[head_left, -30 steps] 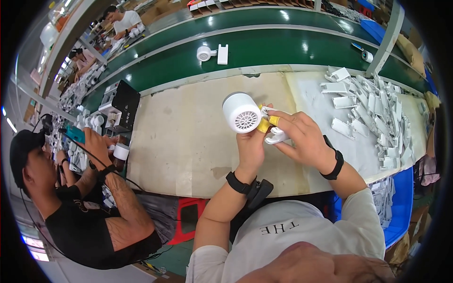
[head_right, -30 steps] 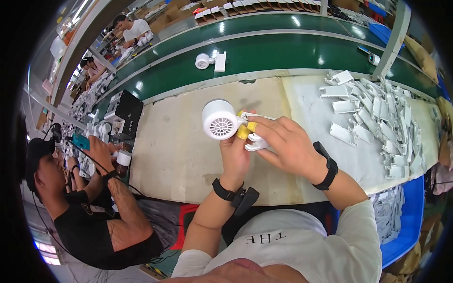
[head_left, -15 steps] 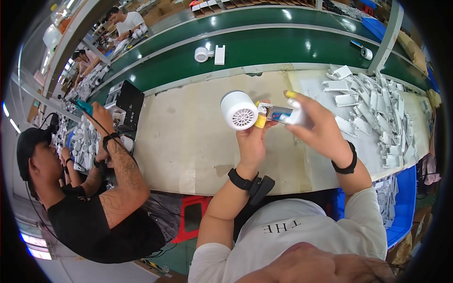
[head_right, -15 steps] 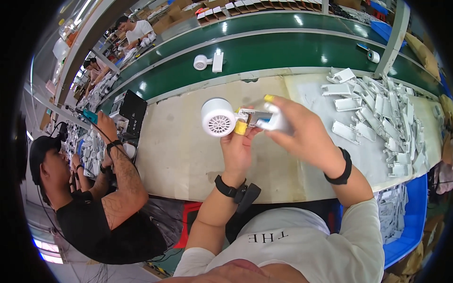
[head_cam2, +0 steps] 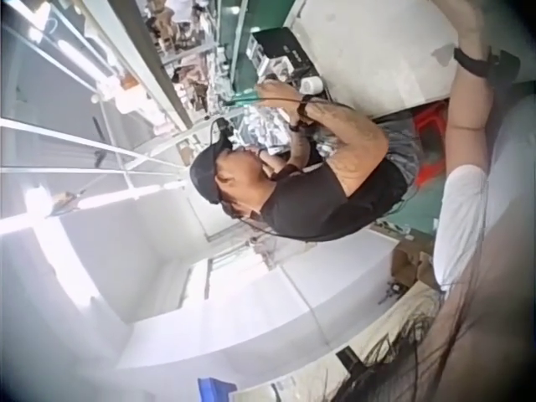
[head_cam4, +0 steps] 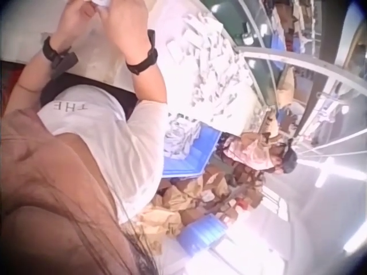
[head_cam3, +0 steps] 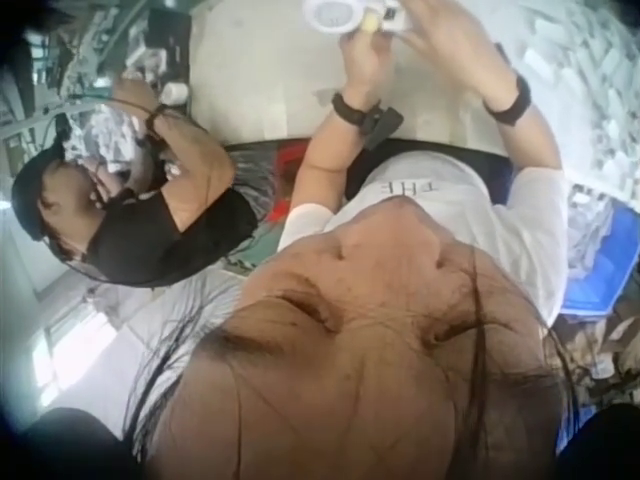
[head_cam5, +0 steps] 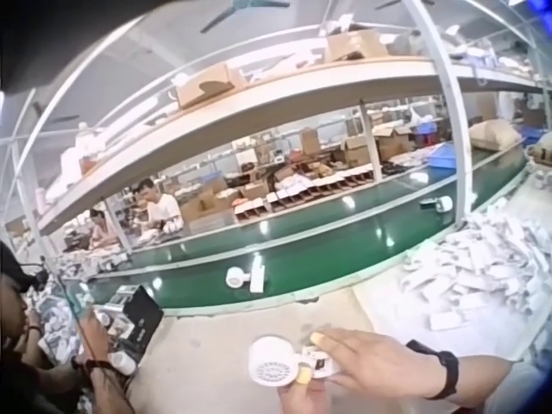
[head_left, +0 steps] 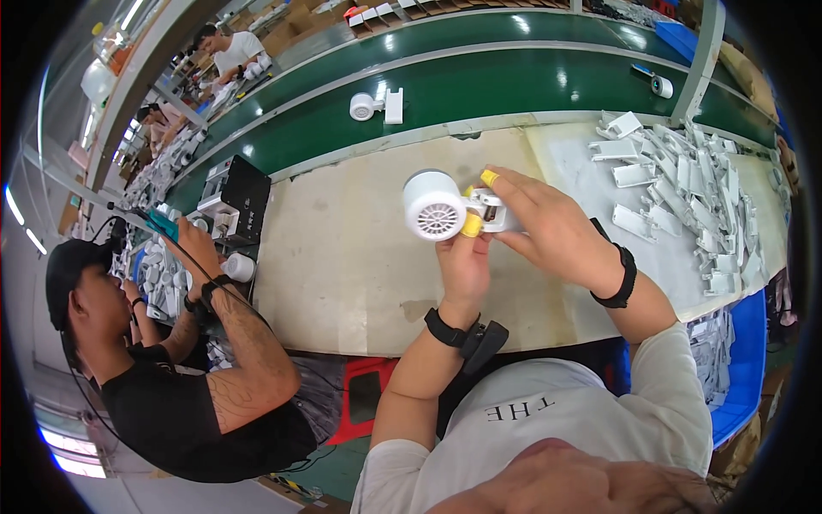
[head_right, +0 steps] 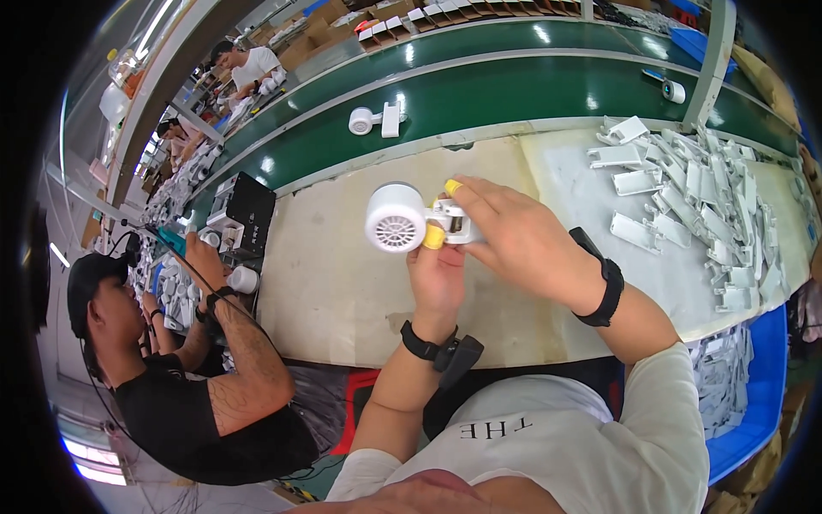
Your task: Assembling handheld plastic fans by snapping casing and internal components together on an assembly line.
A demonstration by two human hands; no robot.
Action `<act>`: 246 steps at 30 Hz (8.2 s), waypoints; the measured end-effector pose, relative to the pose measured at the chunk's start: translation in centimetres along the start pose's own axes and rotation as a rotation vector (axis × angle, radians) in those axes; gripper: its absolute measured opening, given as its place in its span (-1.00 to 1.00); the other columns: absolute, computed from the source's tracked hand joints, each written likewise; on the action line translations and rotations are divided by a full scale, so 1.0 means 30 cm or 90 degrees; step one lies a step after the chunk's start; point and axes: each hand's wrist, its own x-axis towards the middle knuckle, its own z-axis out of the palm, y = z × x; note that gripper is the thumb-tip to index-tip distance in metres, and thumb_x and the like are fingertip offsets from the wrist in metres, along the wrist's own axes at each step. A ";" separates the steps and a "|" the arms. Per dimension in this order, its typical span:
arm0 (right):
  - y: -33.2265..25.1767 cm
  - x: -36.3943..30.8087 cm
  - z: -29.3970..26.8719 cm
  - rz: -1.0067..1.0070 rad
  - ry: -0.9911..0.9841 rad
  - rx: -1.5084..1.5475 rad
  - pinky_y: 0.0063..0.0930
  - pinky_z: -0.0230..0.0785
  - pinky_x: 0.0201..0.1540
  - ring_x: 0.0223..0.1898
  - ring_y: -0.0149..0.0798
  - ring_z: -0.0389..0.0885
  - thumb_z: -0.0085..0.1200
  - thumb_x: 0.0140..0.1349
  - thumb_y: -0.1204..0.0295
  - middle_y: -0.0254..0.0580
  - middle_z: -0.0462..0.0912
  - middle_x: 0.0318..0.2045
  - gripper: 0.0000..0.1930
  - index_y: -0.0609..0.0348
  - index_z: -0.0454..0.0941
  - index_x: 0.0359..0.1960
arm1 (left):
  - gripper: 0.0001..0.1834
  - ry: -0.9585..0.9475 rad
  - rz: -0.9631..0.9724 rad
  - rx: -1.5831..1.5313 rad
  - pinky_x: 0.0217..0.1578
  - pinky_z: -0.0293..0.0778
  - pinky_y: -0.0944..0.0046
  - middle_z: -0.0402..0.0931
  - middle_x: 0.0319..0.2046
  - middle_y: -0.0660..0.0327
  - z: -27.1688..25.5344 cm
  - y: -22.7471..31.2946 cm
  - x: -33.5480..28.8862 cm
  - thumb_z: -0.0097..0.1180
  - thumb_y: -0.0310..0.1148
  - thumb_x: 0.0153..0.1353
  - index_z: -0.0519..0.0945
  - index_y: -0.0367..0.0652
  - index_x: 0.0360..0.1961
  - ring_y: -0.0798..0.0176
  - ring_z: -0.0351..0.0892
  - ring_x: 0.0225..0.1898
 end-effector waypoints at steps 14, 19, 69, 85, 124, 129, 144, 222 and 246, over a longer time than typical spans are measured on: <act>0.055 -0.013 -0.019 0.138 -0.144 0.205 -0.45 0.37 -0.14 -0.15 -0.17 0.53 0.11 0.11 0.34 -0.01 0.53 -0.14 -0.58 0.27 0.36 -0.02 | -0.68 0.039 0.149 0.062 -0.02 0.41 0.17 0.48 -0.11 0.02 0.007 0.103 0.018 0.03 -0.43 0.20 0.41 -0.36 -0.05 0.12 0.50 -0.09; -0.004 -0.025 0.047 0.305 -0.084 0.541 -0.65 0.20 -0.41 -0.47 -0.55 0.31 0.01 0.23 0.26 -0.40 0.43 -0.50 -0.74 0.25 0.44 -0.30 | -0.65 0.050 0.158 0.069 0.02 0.40 0.11 0.48 -0.12 -0.03 0.013 0.114 0.024 0.04 -0.36 0.21 0.40 -0.35 -0.04 0.05 0.50 -0.08; 0.156 0.153 0.263 0.459 -0.346 0.663 -0.63 0.42 -0.51 -0.55 -0.47 0.51 -0.14 0.25 0.37 -0.26 0.54 -0.50 -0.74 0.29 0.34 -0.13 | -0.44 0.070 -0.297 0.093 -0.12 0.44 0.24 0.46 -0.13 0.07 -0.179 0.117 0.252 -0.34 0.01 0.34 0.36 -0.31 0.01 0.23 0.50 -0.17; 0.224 -0.100 -0.026 0.048 -0.070 0.214 -0.37 0.20 0.05 0.00 -0.16 0.37 0.34 -0.16 0.41 -0.12 0.39 -0.03 -0.31 0.19 0.28 0.07 | -0.63 -0.154 -0.380 0.238 -0.49 0.53 0.31 0.51 -0.46 0.11 -0.002 0.085 0.076 -0.18 -0.18 0.30 0.43 -0.32 -0.16 0.29 0.55 -0.53; 0.238 -0.083 -0.098 -0.162 -0.059 -0.025 -0.25 0.24 0.11 0.13 0.04 0.36 0.36 -0.19 0.53 -0.06 0.35 0.04 -0.34 0.04 0.30 0.02 | -0.82 -0.195 -0.224 0.488 -0.61 0.37 0.38 0.46 -0.57 0.20 0.002 0.082 0.027 -0.04 -0.47 0.03 0.35 -0.28 -0.31 0.40 0.45 -0.64; 0.198 -0.034 -0.190 0.103 -0.216 0.335 -0.29 0.22 0.11 0.04 -0.02 0.40 0.26 -0.02 0.31 -0.05 0.38 0.00 -0.35 0.05 0.29 0.16 | -0.78 -0.265 -0.175 0.642 -0.66 0.32 0.38 0.42 -0.63 0.21 0.019 0.072 0.022 0.02 -0.44 -0.04 0.35 -0.30 -0.35 0.42 0.43 -0.67; 0.213 -0.001 -0.169 0.075 -0.242 0.243 -0.43 0.33 -0.18 -0.20 -0.21 0.47 0.16 0.10 0.26 -0.17 0.48 -0.14 -0.53 0.14 0.43 0.05 | -0.79 -0.286 -0.312 0.517 -0.52 0.38 0.31 0.47 -0.54 0.19 0.032 0.029 0.011 -0.02 -0.34 0.19 0.40 -0.29 -0.28 0.37 0.47 -0.54; 0.105 -0.010 0.060 -0.078 0.032 0.302 -0.40 0.20 -0.60 -0.67 -0.15 0.38 0.18 0.05 0.16 -0.15 0.39 -0.70 -0.67 0.20 0.45 -0.53 | -0.65 -0.036 0.081 0.029 0.01 0.40 0.04 0.49 -0.17 0.04 0.038 0.149 0.032 0.11 -0.38 0.15 0.42 -0.31 -0.07 0.06 0.48 -0.09; 1.088 0.408 0.123 0.621 0.010 0.037 -0.30 0.40 -0.04 -0.11 -0.08 0.53 0.12 0.00 0.29 0.04 0.50 -0.12 -0.40 0.21 0.26 0.10 | -0.60 0.189 0.309 1.251 -0.02 0.32 0.07 0.48 -0.08 0.05 -0.326 0.300 0.188 0.14 -0.39 0.03 0.47 -0.26 -0.06 0.07 0.45 -0.02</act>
